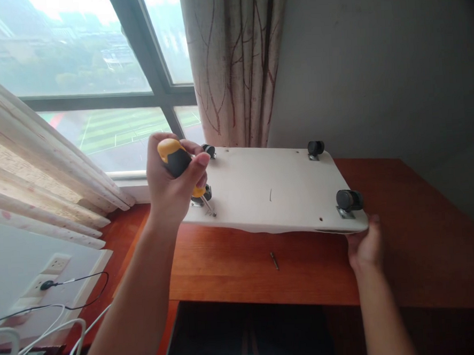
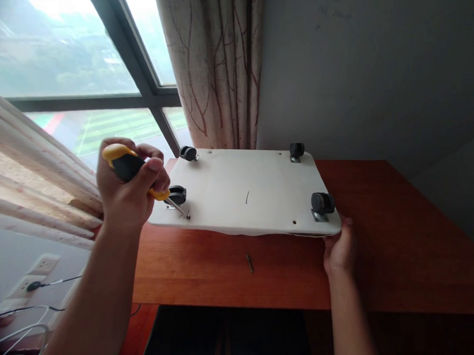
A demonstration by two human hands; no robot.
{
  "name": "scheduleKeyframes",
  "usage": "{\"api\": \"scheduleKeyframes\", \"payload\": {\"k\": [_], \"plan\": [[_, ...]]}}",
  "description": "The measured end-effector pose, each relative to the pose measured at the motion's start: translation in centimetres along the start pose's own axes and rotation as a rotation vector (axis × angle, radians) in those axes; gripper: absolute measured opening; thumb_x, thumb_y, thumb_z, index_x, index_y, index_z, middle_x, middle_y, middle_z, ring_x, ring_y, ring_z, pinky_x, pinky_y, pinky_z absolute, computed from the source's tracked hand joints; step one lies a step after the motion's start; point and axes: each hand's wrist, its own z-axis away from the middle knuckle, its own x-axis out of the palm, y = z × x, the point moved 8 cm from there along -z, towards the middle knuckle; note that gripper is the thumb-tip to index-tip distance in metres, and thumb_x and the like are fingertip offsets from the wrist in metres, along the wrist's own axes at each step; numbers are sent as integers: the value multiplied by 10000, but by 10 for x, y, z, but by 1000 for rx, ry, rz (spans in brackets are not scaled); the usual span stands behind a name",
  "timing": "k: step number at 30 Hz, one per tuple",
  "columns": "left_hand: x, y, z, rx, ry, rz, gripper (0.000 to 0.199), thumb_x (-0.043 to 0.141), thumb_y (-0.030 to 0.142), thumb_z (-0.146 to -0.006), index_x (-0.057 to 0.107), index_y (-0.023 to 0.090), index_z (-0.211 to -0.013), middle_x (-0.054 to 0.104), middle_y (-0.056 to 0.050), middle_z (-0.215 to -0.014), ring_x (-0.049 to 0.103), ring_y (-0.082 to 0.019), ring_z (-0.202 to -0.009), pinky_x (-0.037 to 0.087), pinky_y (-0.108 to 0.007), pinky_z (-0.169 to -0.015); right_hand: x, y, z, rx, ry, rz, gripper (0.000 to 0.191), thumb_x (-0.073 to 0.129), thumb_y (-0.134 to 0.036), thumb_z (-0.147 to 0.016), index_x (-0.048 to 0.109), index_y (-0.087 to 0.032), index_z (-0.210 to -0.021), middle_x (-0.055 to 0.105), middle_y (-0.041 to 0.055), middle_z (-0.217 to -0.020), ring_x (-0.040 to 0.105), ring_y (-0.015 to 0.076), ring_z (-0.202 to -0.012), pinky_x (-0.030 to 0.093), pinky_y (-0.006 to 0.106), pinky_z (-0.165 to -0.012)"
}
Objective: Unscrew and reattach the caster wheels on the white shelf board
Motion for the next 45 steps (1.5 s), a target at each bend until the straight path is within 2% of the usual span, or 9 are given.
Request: {"api": "scheduleKeyframes", "payload": {"k": [8,10,13,16,19,23,33,39,45], "plan": [[2,1,1,-42,-75,24,280,737,424,-874,610,211,-1003,673,-82,-1000,674,-204,-855,556,-349,-752,-32,-66,40,-389,355,125,273,488,-288,-800,673,-223,-989,654,24,-899,608,145,-716,468,280,-580],[0,2,2,-4,-48,-3,291,803,322,-829,571,228,-978,671,-70,-1084,684,-205,-901,559,-355,-781,-13,-77,60,-471,268,173,239,511,-260,-786,679,-208,-948,650,18,-838,577,131,-654,449,274,-570],[-1,3,4,57,-20,12,404,844,219,-791,498,246,-997,674,-40,-1112,645,-119,-663,503,-280,-567,33,-76,91,-486,11,268,187,556,-300,-858,687,-183,-922,656,30,-820,570,124,-639,455,272,-587],[2,1,4,32,-64,67,365,796,319,-851,516,245,-1072,664,-30,-1032,516,-57,-496,382,-242,-435,93,-65,127,-465,-379,458,214,563,-339,-932,694,-201,-1030,691,47,-899,612,143,-711,513,295,-662],[6,-1,5,-36,-89,42,317,691,468,-913,584,222,-1083,660,-72,-1042,589,-114,-609,473,-290,-533,150,-56,163,-503,-745,649,196,553,-309,-956,684,-235,-1081,706,46,-985,650,164,-821,542,314,-746],[4,9,5,29,-34,-26,263,772,363,-859,571,229,-963,674,-59,-1005,648,-160,-758,534,-325,-681,206,-51,188,-591,-951,778,180,522,-254,-961,669,-216,-1058,701,36,-950,625,154,-771,522,307,-729],[0,7,4,-43,-67,99,452,775,517,-816,590,230,-1112,648,-71,-957,629,-159,-661,491,-306,-533,283,-4,217,-783,-1186,1160,208,680,-348,-896,687,-206,-1048,663,57,-983,590,212,-940,463,340,-835],[4,14,4,37,-69,-6,280,690,476,-908,640,203,-947,668,-84,-969,647,-196,-835,565,-349,-744,298,7,220,-779,-1199,1207,102,645,-307,-935,674,-213,-909,638,38,-931,576,180,-909,435,303,-787],[-4,27,6,76,62,0,278,699,493,-903,604,239,-964,653,-47,-954,666,-182,-787,571,-334,-670,301,6,223,-774,-1245,1234,95,620,-263,-957,674,-210,-899,636,42,-942,582,175,-903,431,291,-745]]}}
